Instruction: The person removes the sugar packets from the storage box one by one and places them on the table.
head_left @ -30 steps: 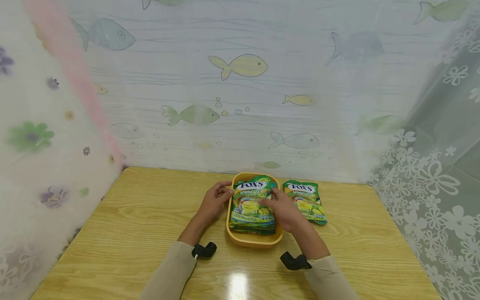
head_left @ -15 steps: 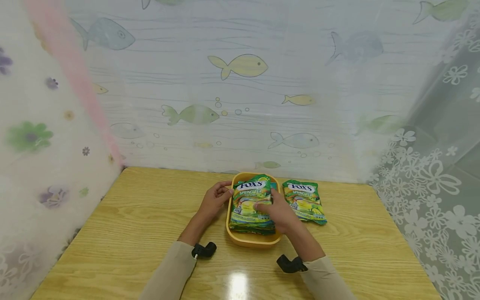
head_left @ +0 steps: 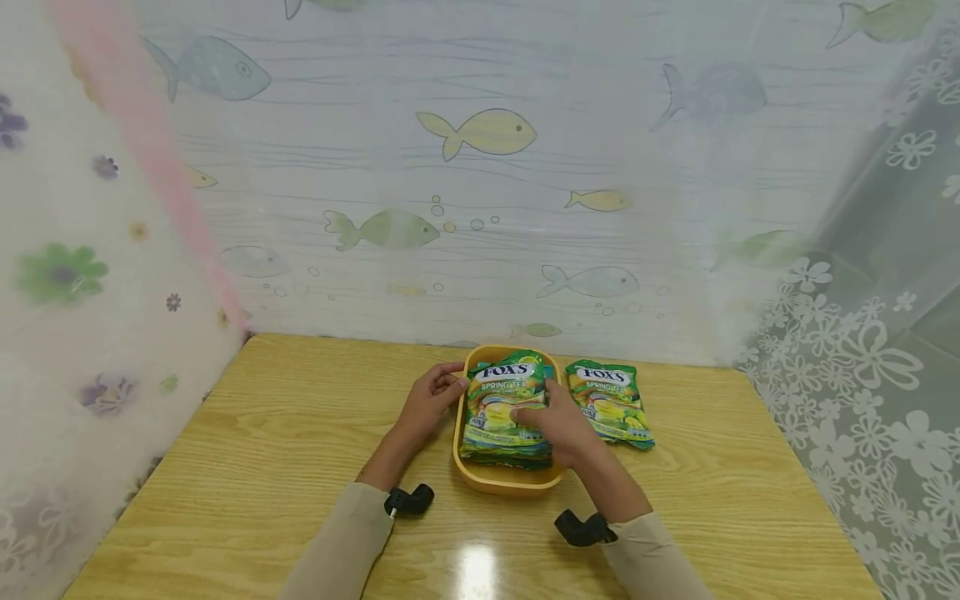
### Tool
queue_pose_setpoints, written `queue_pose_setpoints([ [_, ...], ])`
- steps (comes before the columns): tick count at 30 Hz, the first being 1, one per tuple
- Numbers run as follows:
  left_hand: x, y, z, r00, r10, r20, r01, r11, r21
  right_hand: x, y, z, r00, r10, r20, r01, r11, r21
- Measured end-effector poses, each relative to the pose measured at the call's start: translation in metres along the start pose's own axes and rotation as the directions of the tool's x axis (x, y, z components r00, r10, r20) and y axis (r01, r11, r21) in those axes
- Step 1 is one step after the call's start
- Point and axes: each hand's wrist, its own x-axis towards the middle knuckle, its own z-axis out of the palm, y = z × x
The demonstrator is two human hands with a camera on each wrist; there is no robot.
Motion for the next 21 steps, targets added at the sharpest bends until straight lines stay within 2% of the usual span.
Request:
queue_pose_setpoints([
  [21,0.001,-0.001,0.001,1.000,-0.010,-0.007,0.010,1.000,0.012,-0.006,-0.009,-0.014,1.000,0.010,-0.023,-0.010,1.000,-0.011],
])
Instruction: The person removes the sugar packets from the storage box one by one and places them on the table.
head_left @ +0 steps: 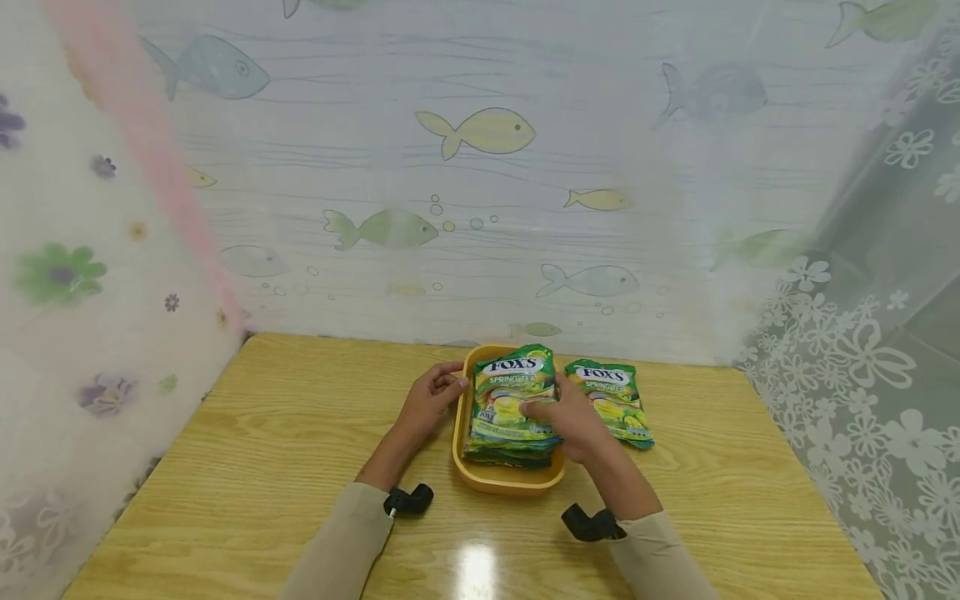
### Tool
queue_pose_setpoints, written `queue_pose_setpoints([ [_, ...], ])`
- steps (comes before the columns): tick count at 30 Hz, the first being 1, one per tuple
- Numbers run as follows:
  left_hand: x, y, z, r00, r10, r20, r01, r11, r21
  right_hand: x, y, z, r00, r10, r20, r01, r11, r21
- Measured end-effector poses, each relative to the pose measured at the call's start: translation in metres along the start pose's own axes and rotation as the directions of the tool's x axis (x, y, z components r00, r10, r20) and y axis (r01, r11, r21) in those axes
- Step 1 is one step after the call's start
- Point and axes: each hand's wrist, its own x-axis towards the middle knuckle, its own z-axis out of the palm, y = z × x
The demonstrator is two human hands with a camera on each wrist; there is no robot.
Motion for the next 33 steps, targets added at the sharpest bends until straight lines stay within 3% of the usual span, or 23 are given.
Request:
queue_pose_setpoints([
  [20,0.001,-0.002,-0.001,1.000,-0.001,0.005,0.001,1.000,-0.005,-0.004,-0.008,-0.017,1.000,0.002,0.018,-0.004,0.997,0.083],
  [33,0.001,-0.001,-0.001,1.000,0.001,-0.009,-0.001,1.000,-0.005,-0.005,-0.011,-0.036,0.998,-0.059,0.031,0.057,0.997,0.047],
])
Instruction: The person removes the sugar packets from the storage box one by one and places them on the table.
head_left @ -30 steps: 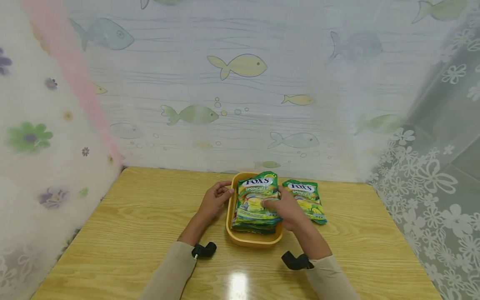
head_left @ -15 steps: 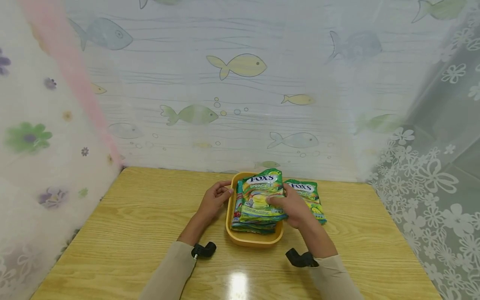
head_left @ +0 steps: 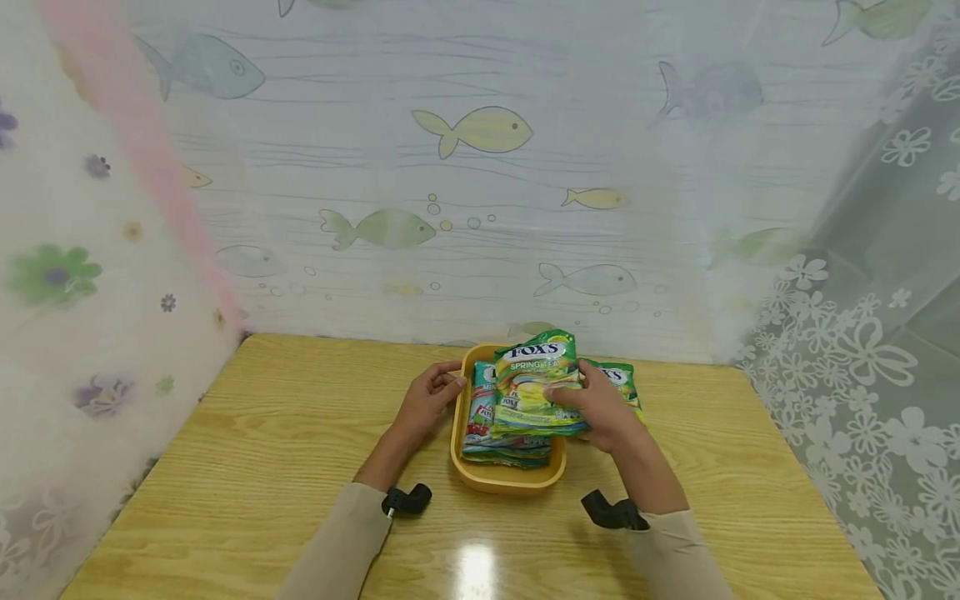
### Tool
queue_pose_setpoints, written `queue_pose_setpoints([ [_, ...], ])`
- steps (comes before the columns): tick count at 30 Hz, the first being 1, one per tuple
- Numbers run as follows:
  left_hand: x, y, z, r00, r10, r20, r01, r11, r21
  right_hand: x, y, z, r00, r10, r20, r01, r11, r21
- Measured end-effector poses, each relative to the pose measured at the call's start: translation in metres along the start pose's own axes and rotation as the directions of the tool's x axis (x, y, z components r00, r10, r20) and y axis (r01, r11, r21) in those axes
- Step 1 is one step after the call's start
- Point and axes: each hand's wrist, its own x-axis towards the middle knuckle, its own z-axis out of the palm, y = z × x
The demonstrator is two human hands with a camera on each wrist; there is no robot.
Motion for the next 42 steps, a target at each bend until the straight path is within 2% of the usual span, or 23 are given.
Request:
queue_pose_setpoints([
  [8,-0.002,0.001,-0.001,1.000,0.001,0.010,-0.001,1.000,-0.003,-0.003,-0.003,-0.012,0.998,-0.043,0.048,0.038,0.994,0.105],
  [16,-0.002,0.002,0.000,1.000,-0.005,0.011,0.005,1.000,0.013,-0.007,-0.006,-0.028,0.996,-0.063,0.057,0.055,0.990,0.131],
  [18,-0.003,0.006,0.000,1.000,-0.007,0.009,0.006,1.000,0.012,-0.008,-0.007,-0.032,0.996,-0.067,0.058,0.058,0.988,0.141],
  [26,-0.001,0.000,0.000,1.000,-0.002,0.002,0.002,1.000,0.020,-0.013,-0.009,-0.049,0.995,-0.083,0.060,0.072,0.984,0.160],
  [33,-0.001,0.000,-0.001,1.000,0.001,-0.007,-0.001,1.000,0.024,-0.014,-0.008,-0.056,0.990,-0.116,0.076,0.102,0.981,0.167],
  [42,0.000,-0.001,0.000,1.000,0.001,-0.001,-0.001,1.000,0.022,-0.017,-0.001,-0.063,0.996,-0.085,0.023,0.079,0.980,0.184],
])
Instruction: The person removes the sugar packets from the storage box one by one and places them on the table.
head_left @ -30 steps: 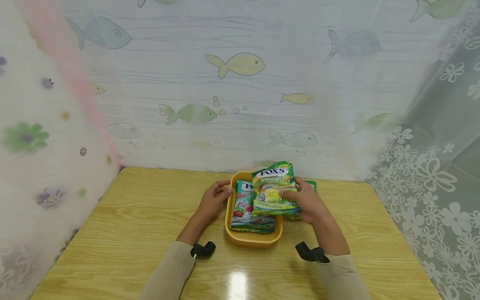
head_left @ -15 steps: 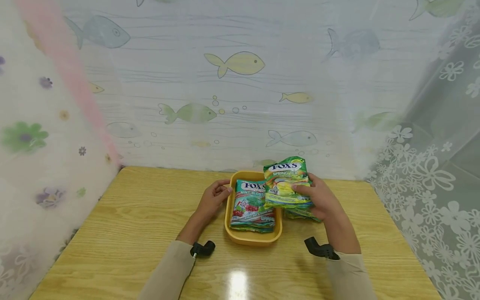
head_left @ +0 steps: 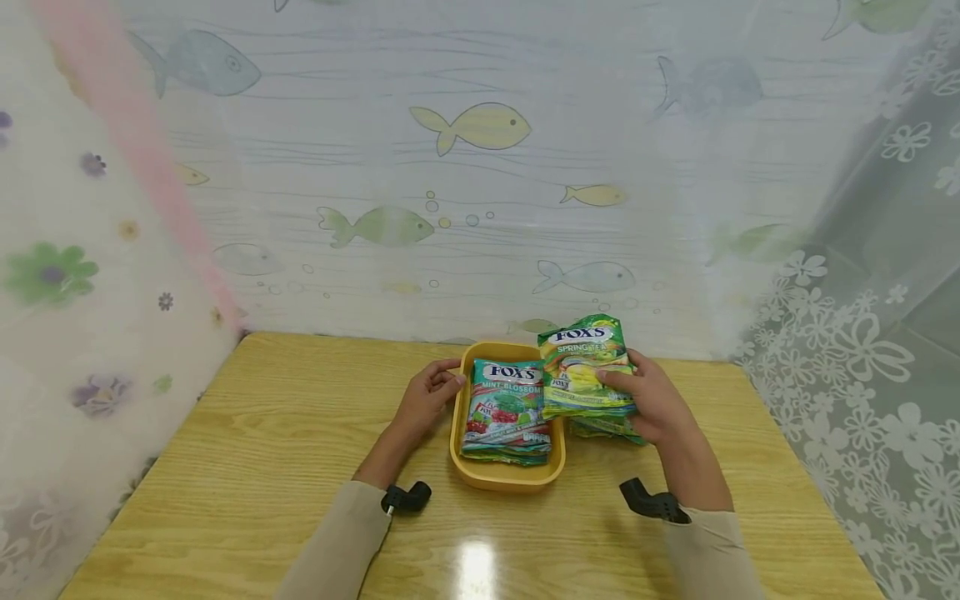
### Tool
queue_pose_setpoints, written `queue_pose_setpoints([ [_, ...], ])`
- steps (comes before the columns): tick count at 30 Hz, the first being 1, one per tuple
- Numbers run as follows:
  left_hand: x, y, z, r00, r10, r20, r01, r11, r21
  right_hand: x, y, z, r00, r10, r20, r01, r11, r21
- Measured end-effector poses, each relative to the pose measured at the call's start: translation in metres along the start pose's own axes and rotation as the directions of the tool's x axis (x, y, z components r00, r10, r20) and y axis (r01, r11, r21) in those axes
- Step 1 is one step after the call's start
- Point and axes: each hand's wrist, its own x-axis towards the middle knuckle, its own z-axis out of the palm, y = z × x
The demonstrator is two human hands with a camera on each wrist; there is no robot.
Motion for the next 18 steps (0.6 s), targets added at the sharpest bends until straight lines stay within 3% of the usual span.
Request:
queue_pose_setpoints([
  [18,0.002,-0.004,-0.001,1.000,-0.009,-0.001,0.009,1.000,-0.014,-0.011,0.012,-0.035,0.994,0.021,-0.110,-0.015,0.998,0.054],
])
